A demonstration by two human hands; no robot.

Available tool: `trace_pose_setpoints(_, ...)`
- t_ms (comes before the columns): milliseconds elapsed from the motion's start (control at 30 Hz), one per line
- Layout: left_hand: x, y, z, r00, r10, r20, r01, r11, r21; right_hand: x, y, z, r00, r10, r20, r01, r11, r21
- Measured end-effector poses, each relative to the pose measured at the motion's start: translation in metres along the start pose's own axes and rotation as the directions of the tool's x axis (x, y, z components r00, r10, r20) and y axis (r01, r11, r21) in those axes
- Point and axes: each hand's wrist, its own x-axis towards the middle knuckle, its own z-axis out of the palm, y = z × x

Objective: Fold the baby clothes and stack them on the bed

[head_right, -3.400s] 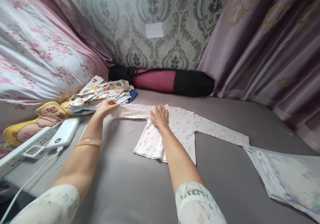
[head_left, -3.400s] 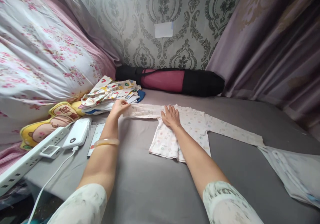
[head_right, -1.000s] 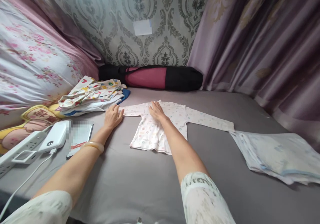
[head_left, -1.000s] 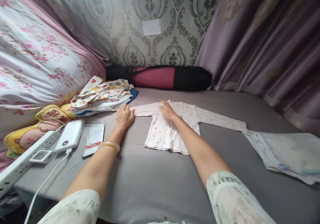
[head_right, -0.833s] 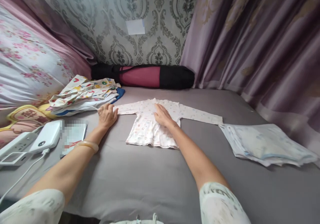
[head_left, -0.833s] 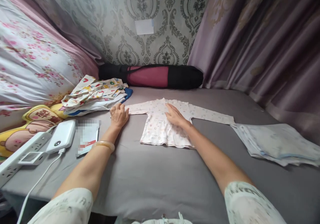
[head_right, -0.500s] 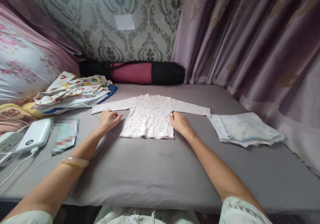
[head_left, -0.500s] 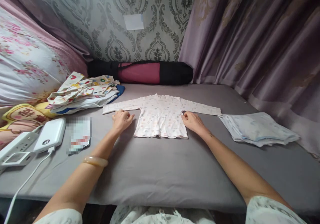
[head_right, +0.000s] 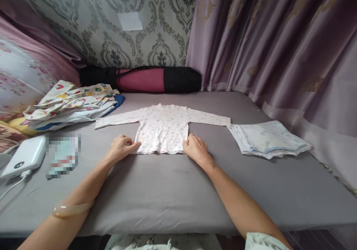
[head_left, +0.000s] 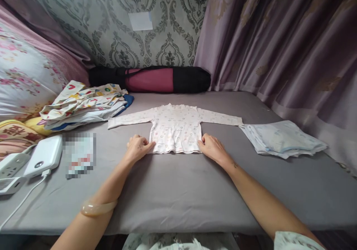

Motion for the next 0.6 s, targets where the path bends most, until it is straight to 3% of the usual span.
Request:
trace_pose_setpoints(300, -0.006, -0.007, 0.003, 0.998, 0.024, -0.053, -0.037, 0.967, -0.253, -0.002, 0.002, 0.0, 0.999, 0.039, 0.011, -0.04, 0.999, 0.02)
trace_pose_setpoints(433, -0.007, -0.014, 0.002, 0.997, 0.047, -0.059, -0.059, 0.971, -0.232, -0.004, 0.008, -0.006, 0.999, -0.02, 0.049, 0.021, 1.0, -0.007)
trace_pose_setpoints(600, -0.008, -0.017, -0.002, 0.993, 0.115, 0.035, -0.107, 0.977, -0.182, -0.007, 0.011, -0.008, 0.993, -0.09, 0.071, 0.094, 0.994, -0.051)
